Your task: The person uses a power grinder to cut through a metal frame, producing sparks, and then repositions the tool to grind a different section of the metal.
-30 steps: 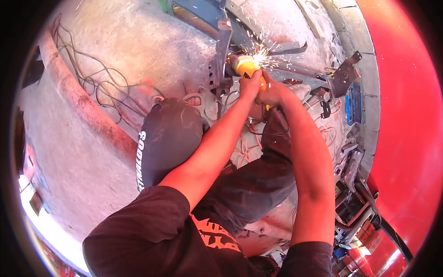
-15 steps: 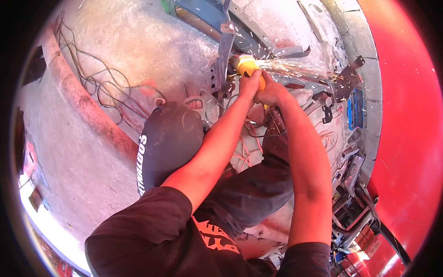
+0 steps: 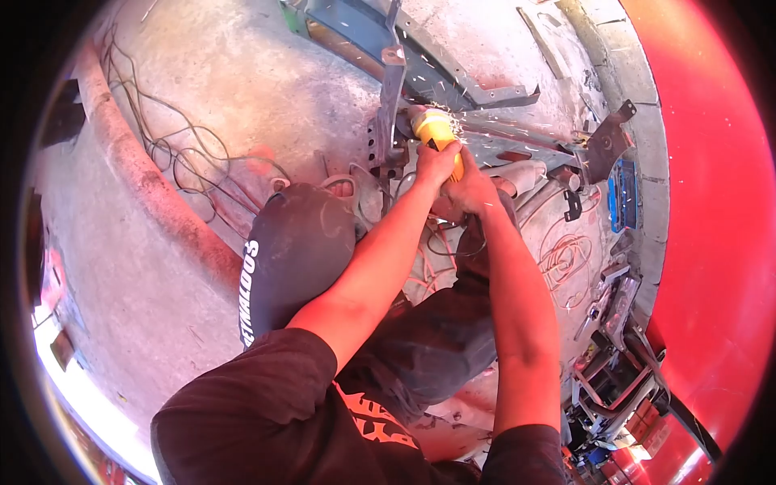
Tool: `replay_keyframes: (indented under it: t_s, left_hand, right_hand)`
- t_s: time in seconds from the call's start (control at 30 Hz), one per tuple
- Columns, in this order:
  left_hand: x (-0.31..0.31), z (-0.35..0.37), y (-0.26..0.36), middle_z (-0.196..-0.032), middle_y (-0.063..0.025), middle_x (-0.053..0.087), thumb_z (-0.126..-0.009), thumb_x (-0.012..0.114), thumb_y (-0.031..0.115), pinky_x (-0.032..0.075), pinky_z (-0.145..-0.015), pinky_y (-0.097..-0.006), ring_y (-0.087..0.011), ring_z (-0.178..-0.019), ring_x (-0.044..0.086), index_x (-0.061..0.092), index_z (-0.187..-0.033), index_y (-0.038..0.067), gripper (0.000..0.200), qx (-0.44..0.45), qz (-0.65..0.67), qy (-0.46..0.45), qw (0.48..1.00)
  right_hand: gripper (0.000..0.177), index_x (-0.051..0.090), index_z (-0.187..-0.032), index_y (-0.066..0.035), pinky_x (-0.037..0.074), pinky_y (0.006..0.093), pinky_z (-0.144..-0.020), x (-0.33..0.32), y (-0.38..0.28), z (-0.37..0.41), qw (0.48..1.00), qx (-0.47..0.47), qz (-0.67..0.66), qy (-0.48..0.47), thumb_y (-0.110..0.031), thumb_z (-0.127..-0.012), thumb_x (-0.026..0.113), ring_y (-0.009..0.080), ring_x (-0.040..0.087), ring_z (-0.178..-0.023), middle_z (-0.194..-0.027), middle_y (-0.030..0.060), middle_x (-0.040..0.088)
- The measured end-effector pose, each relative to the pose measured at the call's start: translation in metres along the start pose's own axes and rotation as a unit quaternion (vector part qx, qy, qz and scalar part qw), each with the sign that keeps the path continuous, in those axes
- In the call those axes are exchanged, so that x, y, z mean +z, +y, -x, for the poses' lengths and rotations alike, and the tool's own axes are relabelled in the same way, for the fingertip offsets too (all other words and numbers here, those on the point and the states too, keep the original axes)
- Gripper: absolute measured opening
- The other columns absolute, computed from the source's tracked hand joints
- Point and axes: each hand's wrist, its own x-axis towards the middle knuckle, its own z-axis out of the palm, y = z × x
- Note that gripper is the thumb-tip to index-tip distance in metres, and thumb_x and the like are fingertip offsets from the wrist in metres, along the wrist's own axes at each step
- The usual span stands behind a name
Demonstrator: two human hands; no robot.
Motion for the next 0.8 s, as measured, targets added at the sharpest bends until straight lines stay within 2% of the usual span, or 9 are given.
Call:
replay_keyframes:
  t_s: [0.1,0.2,0.3,0.4,0.53,0.63,0.73,0.8]
  left_hand:
    - [0.003,0.013,0.005,-0.125,-0.0345,0.063,-0.081,0.078,0.054,0.054,-0.097,-0.0416,-0.0397,-0.116,0.067,0.038,-0.133,-0.019,0.098,-0.008,-0.062,-0.026,0.998]
    - [0.007,0.023,0.001,-0.124,-0.0354,0.063,-0.079,0.08,0.049,0.054,-0.098,-0.0458,-0.0433,-0.116,0.067,0.038,-0.131,-0.018,0.095,0.004,-0.055,-0.022,0.998]
    - [0.012,0.003,-0.02,-0.124,-0.0346,0.063,-0.076,0.082,0.046,0.054,-0.097,-0.0447,-0.041,-0.114,0.067,0.038,-0.13,-0.018,0.094,-0.01,0.025,-0.03,0.999]
    - [0.007,-0.013,-0.03,-0.124,-0.0343,0.063,-0.074,0.083,0.044,0.054,-0.096,-0.043,-0.0391,-0.113,0.068,0.039,-0.13,-0.018,0.095,-0.02,0.108,-0.073,0.991]
    - [0.004,-0.016,-0.027,-0.124,-0.0348,0.063,-0.072,0.086,0.046,0.054,-0.095,-0.0434,-0.0398,-0.114,0.067,0.04,-0.129,-0.019,0.098,0.013,0.044,-0.029,0.999]
    - [0.008,-0.027,-0.032,-0.121,-0.0346,0.065,-0.072,0.086,0.047,0.054,-0.096,-0.0434,-0.0408,-0.113,0.068,0.041,-0.128,-0.019,0.098,0.043,0.031,-0.021,0.998]
    - [0.006,-0.018,-0.025,-0.119,-0.0346,0.066,-0.072,0.086,0.046,0.054,-0.097,-0.0429,-0.0415,-0.112,0.069,0.041,-0.128,-0.018,0.096,0.038,-0.027,0.019,0.999]
    - [0.001,-0.012,-0.017,-0.119,-0.0347,0.066,-0.072,0.086,0.046,0.054,-0.097,-0.0432,-0.0418,-0.112,0.069,0.041,-0.128,-0.018,0.096,0.029,-0.039,0.014,0.999]
  right_hand:
    - [0.106,0.017,-0.165,-0.019,0.051,0.0473,-0.101,0.016,0.029,-0.002,0.997,-0.018,-0.066,0.027,-0.036,-0.075,0.07,0.0416,0.065,-0.12,-0.127,0.0289,0.067]
    - [0.105,0.016,-0.165,-0.018,0.051,0.0469,-0.101,0.013,0.025,0.022,0.998,0.007,-0.04,0.049,-0.038,-0.077,0.07,0.0416,0.065,-0.119,-0.128,0.0279,0.066]
    - [0.106,0.016,-0.165,-0.017,0.051,0.0466,-0.101,0.004,0.005,0.034,0.999,0.027,-0.027,0.024,-0.039,-0.077,0.071,0.0406,0.066,-0.119,-0.128,0.0265,0.067]
    - [0.108,0.016,-0.165,-0.018,0.052,0.0464,-0.1,0.016,0.007,0.03,0.999,0.007,-0.023,0.043,-0.042,-0.076,0.072,0.0394,0.066,-0.118,-0.127,0.0255,0.068]
    - [0.104,0.021,-0.165,-0.021,0.054,0.0436,-0.095,0.019,0.002,0.025,0.998,0.026,-0.049,0.042,-0.038,-0.076,0.072,0.0375,0.07,-0.112,-0.124,0.0275,0.068]
    - [0.105,0.022,-0.165,-0.021,0.054,0.043,-0.094,0.023,0.011,0.019,0.997,0.004,-0.06,0.053,-0.04,-0.075,0.073,0.0379,0.07,-0.111,-0.128,0.0268,0.067]
    - [0.11,0.017,-0.165,-0.02,0.051,0.0458,-0.101,0.025,0.015,0.016,0.998,0.0,-0.045,0.049,-0.045,-0.074,0.073,0.0397,0.065,-0.12,-0.128,0.0249,0.068]
    - [0.11,0.017,-0.165,-0.02,0.05,0.0456,-0.101,0.027,0.015,0.016,0.996,0.011,-0.089,0.028,-0.045,-0.074,0.073,0.0396,0.065,-0.121,-0.129,0.025,0.067]
